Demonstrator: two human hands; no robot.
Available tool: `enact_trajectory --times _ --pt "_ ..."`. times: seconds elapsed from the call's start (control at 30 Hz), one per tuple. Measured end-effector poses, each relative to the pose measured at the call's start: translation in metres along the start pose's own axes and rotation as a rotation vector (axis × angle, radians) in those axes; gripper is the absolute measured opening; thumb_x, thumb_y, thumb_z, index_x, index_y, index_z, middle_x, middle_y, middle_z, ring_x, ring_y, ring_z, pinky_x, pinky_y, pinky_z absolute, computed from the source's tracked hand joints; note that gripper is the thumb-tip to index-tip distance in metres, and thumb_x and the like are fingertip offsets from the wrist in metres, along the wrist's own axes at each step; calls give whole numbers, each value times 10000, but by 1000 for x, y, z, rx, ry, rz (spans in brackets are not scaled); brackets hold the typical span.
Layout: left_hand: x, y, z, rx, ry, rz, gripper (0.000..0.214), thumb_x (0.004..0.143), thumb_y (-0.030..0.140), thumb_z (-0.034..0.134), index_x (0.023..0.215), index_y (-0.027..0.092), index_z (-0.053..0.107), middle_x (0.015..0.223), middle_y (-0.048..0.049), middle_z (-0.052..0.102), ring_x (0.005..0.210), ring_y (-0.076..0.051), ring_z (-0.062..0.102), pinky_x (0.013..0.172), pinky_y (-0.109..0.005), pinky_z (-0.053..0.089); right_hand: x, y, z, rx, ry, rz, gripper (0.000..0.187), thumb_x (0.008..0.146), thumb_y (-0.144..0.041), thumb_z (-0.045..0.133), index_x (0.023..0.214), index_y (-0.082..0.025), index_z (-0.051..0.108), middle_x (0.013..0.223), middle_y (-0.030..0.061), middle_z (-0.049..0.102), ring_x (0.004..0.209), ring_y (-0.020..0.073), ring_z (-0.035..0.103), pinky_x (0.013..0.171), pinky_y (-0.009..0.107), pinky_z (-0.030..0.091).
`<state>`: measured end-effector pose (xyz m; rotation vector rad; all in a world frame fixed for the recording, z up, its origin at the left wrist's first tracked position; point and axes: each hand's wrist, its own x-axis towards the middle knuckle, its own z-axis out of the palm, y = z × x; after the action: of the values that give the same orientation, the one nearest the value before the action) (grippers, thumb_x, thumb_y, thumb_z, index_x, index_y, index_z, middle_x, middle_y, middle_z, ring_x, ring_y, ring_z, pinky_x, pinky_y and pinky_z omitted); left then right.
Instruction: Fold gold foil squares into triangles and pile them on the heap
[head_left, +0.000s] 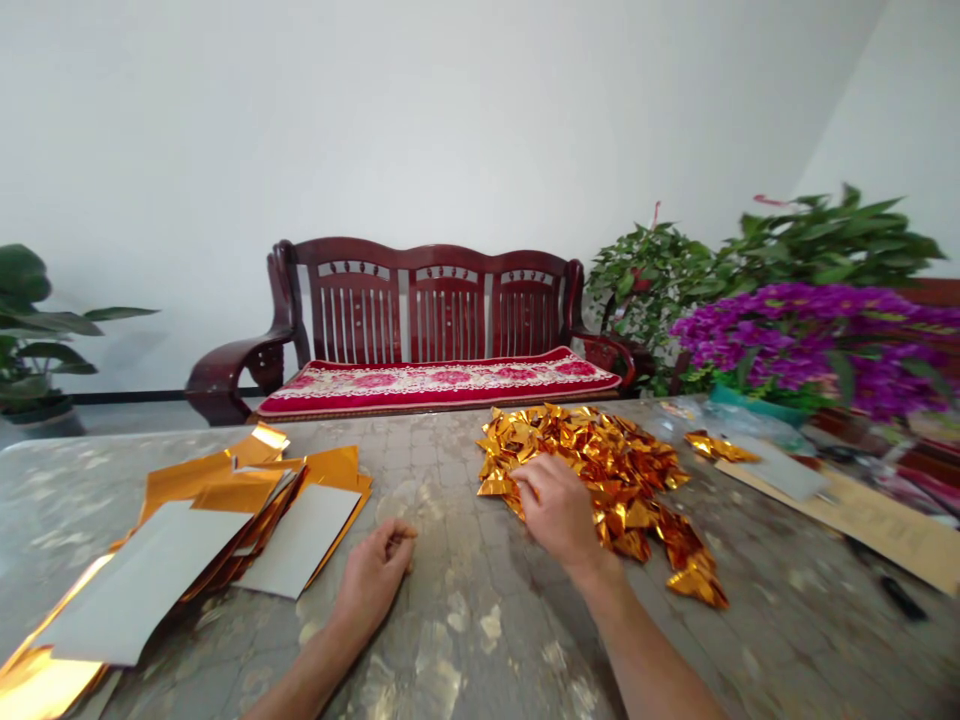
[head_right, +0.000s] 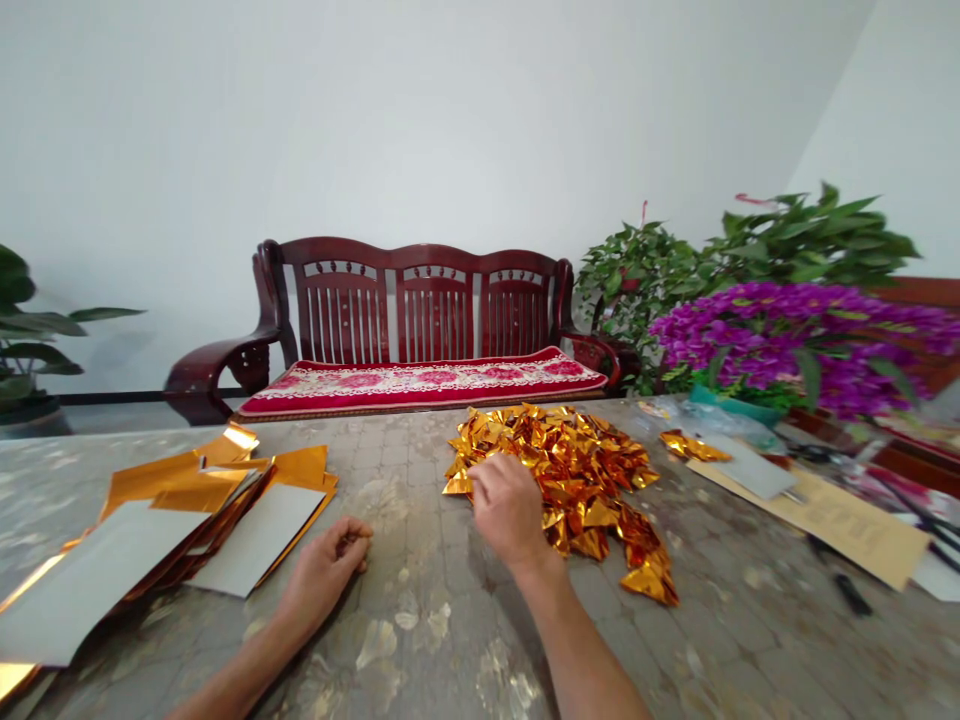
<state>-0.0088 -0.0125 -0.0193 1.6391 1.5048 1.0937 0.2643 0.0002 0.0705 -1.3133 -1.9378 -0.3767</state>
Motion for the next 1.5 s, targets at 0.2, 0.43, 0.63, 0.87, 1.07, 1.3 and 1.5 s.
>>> enact_trajectory --times 0.2,0.43,0.63,0.87,1.07,1.3,1.5 --pt "-3 2 -7 1 248 79 251 830 416 526 912 200 624 755 0 660 683 -175 612 687 -281 482 -34 -61 57 154 -334 -321 142 876 -118 558 851 -209 665 848 27 623 847 171 536 744 282 386" --pt "17 14 -47 136 468 88 236 819 370 499 919 196 621 862 -37 697 772 -184 628 775 -300 501 -44 -66 70 227 -456 -348 134 885 -118 567 847 -196 670 847 29 623 849 171 534 742 277 397" --pt "34 6 -104 518 275 -60 249 809 234 533 1006 164 667 1042 -83 717 990 -213 656 907 -312 468 -42 -66 69 292 -438 -306 188 880 -65 543 883 -193 681 860 29 622 877 170 541 776 278 408" --pt "26 3 -124 913 33 -258 441 748 358 674 1153 188 645 1243 -163 599 1136 -309 599 915 -368 460 -43 -65 71 326 -436 -288 221 922 -71 488 891 -200 664 884 31 619 899 178 549 792 291 422" --pt "23 4 -120 954 11 -266 294 818 262 595 1089 162 650 1155 -149 641 1087 -273 631 871 -328 473 -43 -65 70 334 -436 -275 237 923 -69 474 896 -208 663 890 30 620 911 180 558 809 297 439" --pt "23 9 -112 985 9 -271 271 916 196 429 981 132 684 1042 -177 703 1008 -281 676 807 -349 502 -43 -65 71 326 -427 -277 232 908 -65 485 901 -212 664 890 30 628 908 185 565 806 304 448" --pt "24 -2 -106 1013 23 -261 360 933 140 331 1049 78 667 1082 -224 685 1018 -304 674 816 -377 500 -42 -66 70 327 -425 -272 233 916 -78 479 898 -217 665 882 30 626 903 186 567 800 305 452"
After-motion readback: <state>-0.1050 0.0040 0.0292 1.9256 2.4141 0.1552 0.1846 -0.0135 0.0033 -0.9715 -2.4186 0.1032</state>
